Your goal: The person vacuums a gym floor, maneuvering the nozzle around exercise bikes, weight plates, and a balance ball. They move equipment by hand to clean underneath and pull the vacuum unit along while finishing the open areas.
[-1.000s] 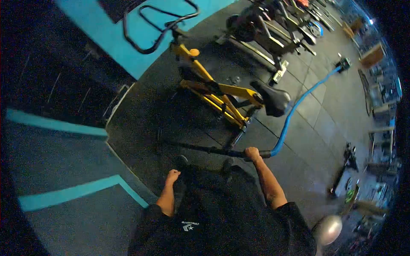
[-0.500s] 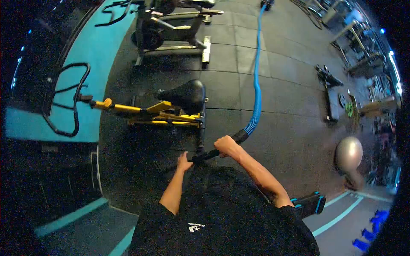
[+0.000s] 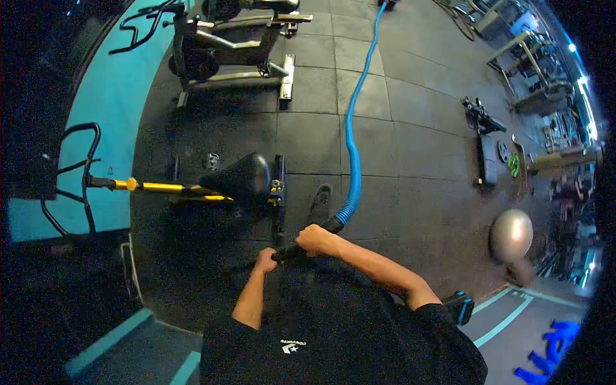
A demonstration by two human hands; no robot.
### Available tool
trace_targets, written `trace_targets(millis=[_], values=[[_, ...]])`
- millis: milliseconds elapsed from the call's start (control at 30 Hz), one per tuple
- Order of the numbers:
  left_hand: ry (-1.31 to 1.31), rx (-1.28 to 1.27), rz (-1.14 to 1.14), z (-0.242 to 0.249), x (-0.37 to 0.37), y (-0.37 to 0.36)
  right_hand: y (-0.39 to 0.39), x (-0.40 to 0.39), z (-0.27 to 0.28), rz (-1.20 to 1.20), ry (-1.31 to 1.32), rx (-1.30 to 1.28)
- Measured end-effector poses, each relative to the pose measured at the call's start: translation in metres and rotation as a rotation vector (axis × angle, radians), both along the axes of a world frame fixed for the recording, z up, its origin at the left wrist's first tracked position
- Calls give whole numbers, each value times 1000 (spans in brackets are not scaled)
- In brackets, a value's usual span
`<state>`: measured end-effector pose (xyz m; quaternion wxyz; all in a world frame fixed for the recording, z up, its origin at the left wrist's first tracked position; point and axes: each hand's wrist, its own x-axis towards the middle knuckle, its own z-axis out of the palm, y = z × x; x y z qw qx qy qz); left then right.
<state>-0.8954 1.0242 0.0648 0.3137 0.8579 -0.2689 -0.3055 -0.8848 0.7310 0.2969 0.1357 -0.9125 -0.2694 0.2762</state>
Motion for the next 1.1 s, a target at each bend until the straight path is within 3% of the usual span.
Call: trace_targets(millis=[67, 133, 267, 300, 467, 567, 667, 833, 967, 1067, 1100], values=[[10, 84, 70, 2, 6, -12, -28, 19, -2, 63, 53, -10], [15, 155, 172, 36, 9, -40, -70, 36, -7, 87, 70, -44], [-161, 142, 264, 26, 27, -99, -172, 86, 18, 92, 65, -60], [-106, 138, 248, 36, 38, -122, -198, 100, 17, 84, 186, -103], [-112, 127, 205, 90, 89, -237, -318, 146, 37, -54, 100, -79], [-41, 129, 181, 89, 104, -288, -369, 153, 53, -140, 109, -3], [-191, 43, 228, 59, 102, -325, -418, 159, 54, -150, 145, -25], [-154, 133, 194, 114, 126, -432, -523, 167, 80, -132, 69, 75], [-163, 52, 140, 106, 126, -541, -631, 169, 118, -183, 125, -22], [-113, 43, 57, 160, 138, -632, -707, 163, 161, -258, 140, -1], [-133, -23, 89, 158, 140, -658, -728, 163, 178, -269, 106, -8]])
